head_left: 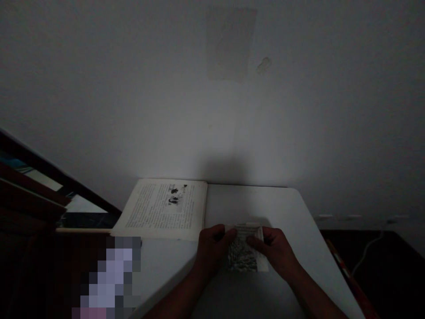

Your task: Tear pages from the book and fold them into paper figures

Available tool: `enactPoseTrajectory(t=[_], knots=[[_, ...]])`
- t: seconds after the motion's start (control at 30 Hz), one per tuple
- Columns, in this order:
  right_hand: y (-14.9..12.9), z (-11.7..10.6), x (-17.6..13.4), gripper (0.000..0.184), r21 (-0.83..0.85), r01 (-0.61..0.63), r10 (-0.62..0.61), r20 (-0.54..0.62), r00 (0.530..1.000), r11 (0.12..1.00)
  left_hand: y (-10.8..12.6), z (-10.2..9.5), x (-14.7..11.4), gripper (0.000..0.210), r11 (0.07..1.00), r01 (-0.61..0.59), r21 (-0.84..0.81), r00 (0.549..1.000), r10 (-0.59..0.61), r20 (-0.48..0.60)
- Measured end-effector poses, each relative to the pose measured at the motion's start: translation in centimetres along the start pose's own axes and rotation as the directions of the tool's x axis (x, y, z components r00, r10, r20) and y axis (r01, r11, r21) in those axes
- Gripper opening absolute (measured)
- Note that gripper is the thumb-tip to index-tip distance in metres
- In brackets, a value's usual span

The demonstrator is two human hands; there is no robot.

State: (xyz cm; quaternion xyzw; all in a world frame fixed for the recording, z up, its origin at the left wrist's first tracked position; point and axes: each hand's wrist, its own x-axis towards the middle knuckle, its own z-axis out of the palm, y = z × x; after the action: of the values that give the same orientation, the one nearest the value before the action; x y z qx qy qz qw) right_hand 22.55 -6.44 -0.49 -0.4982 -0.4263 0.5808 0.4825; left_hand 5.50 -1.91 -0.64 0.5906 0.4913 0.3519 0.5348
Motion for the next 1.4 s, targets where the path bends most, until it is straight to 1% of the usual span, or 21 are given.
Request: enactPoseTrajectory(t=[0.1, 0.23, 0.4, 0.47, 0.57, 0.67, 0.77, 0.87, 1.0, 1.1, 1.2, 1.23, 1.3, 1.4], knots=[[-0.17, 0.07, -0.09, 0.03, 0.047, 0.008, -0.008, 0.005, 1.0, 0.999, -0.05, 0.12, -0.05, 0.043, 1.0, 0.008, -0.029, 1.0, -0.008, 0.017], [-0.37, 0.13, -0.14, 0.03, 0.081, -0.008, 0.007, 0.005, 1.0, 0.997, 0.1, 0.11, -0.08, 0.043, 1.0, 0.004, -0.009, 1.0, -0.004, 0.013], [-0.48, 0.06, -0.02, 0.031, 0.033, 0.02, -0.021, 0.024, 0.999, 0.999, 0.37, -0.12, -0.04, 0.046, 1.0, -0.01, -0.014, 0.999, 0.01, -0.031], [-0.44, -0.05, -0.01, 0.03, 0.011, 0.028, -0.028, 0.006, 1.0, 1.0, 0.48, -0.16, -0.06, 0.046, 1.0, -0.011, -0.028, 0.999, 0.01, -0.038], [-0.18, -0.19, -0.06, 0.029, 0.008, 0.023, -0.023, -0.033, 0.999, 1.0, 0.49, -0.12, -0.08, 0.044, 0.999, 0.017, -0.046, 1.0, -0.018, -0.014], [0.14, -0.26, -0.13, 0.029, 0.045, 0.031, -0.028, -0.06, 0.998, 0.999, 0.29, -0.05, -0.06, 0.044, 0.999, 0.021, -0.033, 1.0, -0.021, 0.007], [0.11, -0.23, -0.14, 0.026, 0.068, 0.029, -0.025, -0.058, 0.998, 0.997, 0.05, -0.07, 0.03, 0.043, 0.999, 0.006, -0.038, 1.0, -0.005, 0.014], [-0.25, -0.22, -0.11, 0.023, 0.037, 0.035, -0.033, -0.044, 0.998, 0.999, -0.03, -0.16, 0.09, 0.044, 0.999, -0.003, -0.038, 1.0, 0.003, 0.0], [-0.27, -0.42, -0.04, 0.022, -0.016, 0.045, -0.046, -0.114, 0.992, 0.999, 0.12, -0.17, 0.01, 0.043, 0.998, -0.002, -0.069, 1.0, 0.002, 0.007], [0.15, -0.65, 0.02, 0.03, -0.06, 0.052, -0.063, -0.188, 0.98, 0.997, 0.16, -0.05, -0.06, 0.04, 0.996, 0.004, -0.094, 1.0, -0.001, 0.03], [0.41, -0.71, 0.08, 0.042, -0.105, 0.071, -0.096, -0.248, 0.964, 0.992, 0.06, 0.04, -0.01, 0.042, 0.998, 0.014, -0.065, 1.0, -0.013, 0.019], [0.43, -0.68, 0.1, 0.043, -0.108, 0.074, -0.099, -0.251, 0.963, 0.991, 0.0, 0.04, 0.04, 0.042, 0.998, 0.017, -0.06, 1.0, -0.015, 0.019], [0.4, -0.63, 0.12, 0.039, -0.085, 0.078, -0.096, -0.228, 0.969, 0.993, -0.11, 0.0, 0.15, 0.044, 0.998, 0.016, -0.067, 1.0, -0.014, 0.023], [0.36, -0.68, 0.13, 0.024, -0.023, 0.077, -0.08, -0.156, 0.984, 0.997, -0.18, -0.11, 0.28, 0.045, 0.998, 0.001, -0.068, 1.0, 0.0, 0.011]])
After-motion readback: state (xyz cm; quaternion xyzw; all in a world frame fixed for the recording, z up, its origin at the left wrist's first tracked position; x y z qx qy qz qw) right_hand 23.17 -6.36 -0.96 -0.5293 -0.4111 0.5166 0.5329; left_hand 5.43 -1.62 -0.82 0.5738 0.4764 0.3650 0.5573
